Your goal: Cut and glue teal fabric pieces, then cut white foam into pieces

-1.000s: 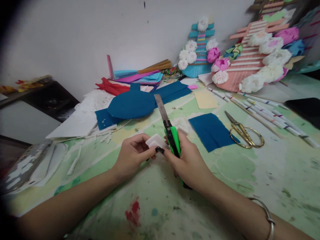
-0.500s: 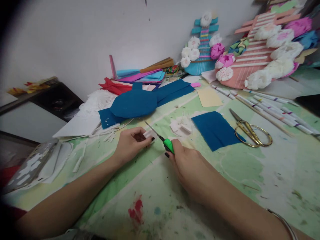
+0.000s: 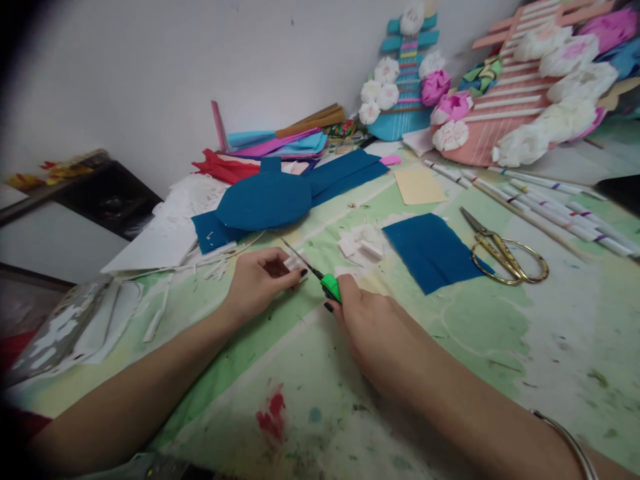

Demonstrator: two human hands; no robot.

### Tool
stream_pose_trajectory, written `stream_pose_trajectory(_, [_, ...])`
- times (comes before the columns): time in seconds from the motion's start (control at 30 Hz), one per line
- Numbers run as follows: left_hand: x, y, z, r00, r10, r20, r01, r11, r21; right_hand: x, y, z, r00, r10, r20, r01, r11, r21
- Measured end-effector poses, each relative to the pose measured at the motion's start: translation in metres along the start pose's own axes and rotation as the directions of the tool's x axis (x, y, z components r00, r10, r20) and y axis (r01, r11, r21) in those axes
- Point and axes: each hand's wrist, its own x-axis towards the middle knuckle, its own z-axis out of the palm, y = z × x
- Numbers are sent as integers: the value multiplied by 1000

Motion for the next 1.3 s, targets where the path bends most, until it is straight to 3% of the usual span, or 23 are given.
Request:
stream_pose_trajectory(0.63, [0,-2,1,1000,20,10,-20,1000,11,2,-2,2,1000,-31,-1,31,999,-43])
stream_pose_trajectory(1.3, [-1,0,1,1000,25,1,-25,1000,-9,8,-12,-3,994,86,70,-80,993,-85])
